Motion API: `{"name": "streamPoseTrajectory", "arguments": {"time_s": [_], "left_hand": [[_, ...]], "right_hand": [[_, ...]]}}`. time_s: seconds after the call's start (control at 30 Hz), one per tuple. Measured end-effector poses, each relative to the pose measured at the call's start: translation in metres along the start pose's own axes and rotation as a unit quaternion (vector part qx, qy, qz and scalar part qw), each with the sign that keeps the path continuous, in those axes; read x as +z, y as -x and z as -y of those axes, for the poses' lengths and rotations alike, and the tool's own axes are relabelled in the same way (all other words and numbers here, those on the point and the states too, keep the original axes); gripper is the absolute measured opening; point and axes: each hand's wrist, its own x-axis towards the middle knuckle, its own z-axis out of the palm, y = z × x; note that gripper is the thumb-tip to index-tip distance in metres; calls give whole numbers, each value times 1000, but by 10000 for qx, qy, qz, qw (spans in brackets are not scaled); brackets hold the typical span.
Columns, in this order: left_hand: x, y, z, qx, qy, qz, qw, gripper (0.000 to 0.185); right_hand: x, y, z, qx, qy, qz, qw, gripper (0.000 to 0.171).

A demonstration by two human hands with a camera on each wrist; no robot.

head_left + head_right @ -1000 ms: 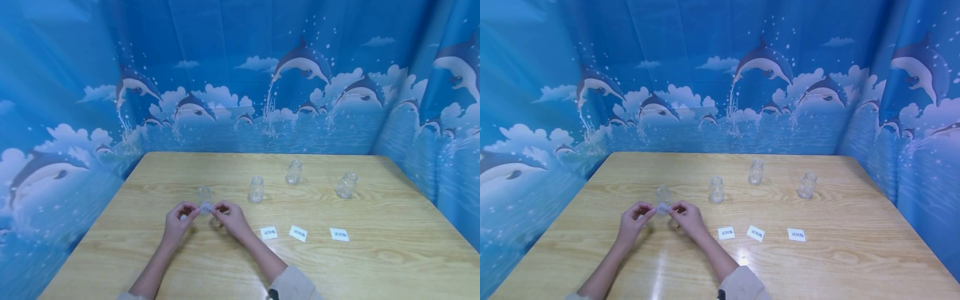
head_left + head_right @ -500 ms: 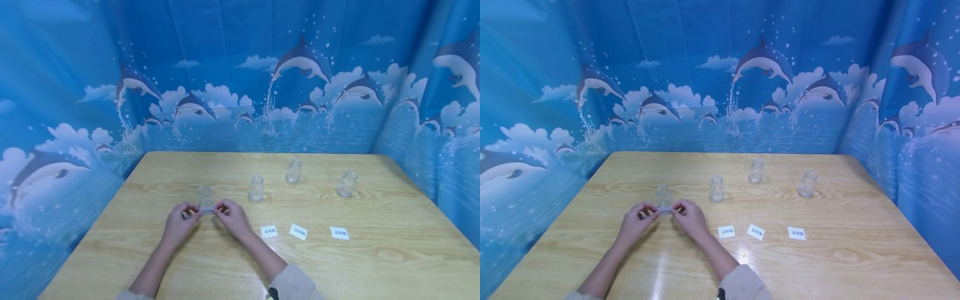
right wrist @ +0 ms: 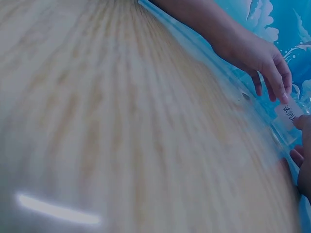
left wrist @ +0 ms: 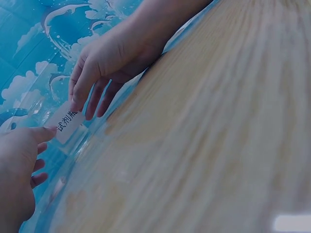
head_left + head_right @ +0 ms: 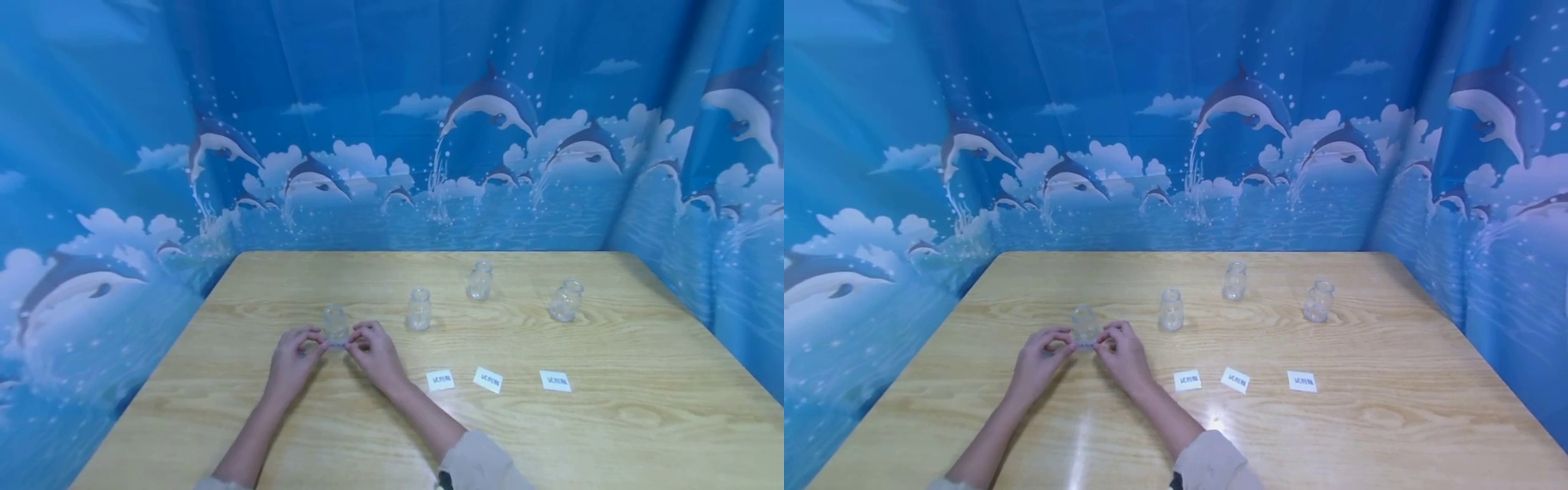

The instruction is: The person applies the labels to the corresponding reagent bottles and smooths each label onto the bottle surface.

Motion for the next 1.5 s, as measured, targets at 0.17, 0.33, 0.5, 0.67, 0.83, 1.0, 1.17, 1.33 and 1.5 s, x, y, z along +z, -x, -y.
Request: {"name": "streamPoseTrajectory", "arguments": {"time_s": [0.17, 0.33, 0.5, 0.67, 0.83, 1.0, 1.17, 1.33, 1.5], "left_hand": [[1, -1, 1, -213, 221, 175, 9994, 11], [2, -1, 2, -249, 425, 279, 9984, 10], [1, -1, 5, -287, 354, 316, 9985, 12], [2, -3, 8, -225, 469, 320, 9981, 12], [4, -4, 9, -142, 570, 281, 9979, 10], [6, -6, 6, -73, 649, 172, 9977, 10], [8, -6, 6, -45, 824, 74, 9966, 10], [9, -6, 8, -79, 1030, 117, 9946, 11], [8, -7, 9, -125, 1189, 165, 9927, 11]], "right_hand": [[1, -2, 0, 44, 122, 4, 9999, 9], [1, -4, -4, 14, 54, 50, 10000, 8], [2, -4, -3, -44, -161, 137, 9998, 9], [3, -5, -2, -36, -226, 148, 9996, 9], [2, -7, -3, -85, -172, 133, 9997, 9], [3, -9, -6, -202, -26, 45, 9998, 9], [4, -9, -6, -247, 96, -47, 9996, 9], [5, -10, -6, -347, 227, -161, 9990, 9], [6, -11, -6, -452, 521, -225, 9974, 9]]}}
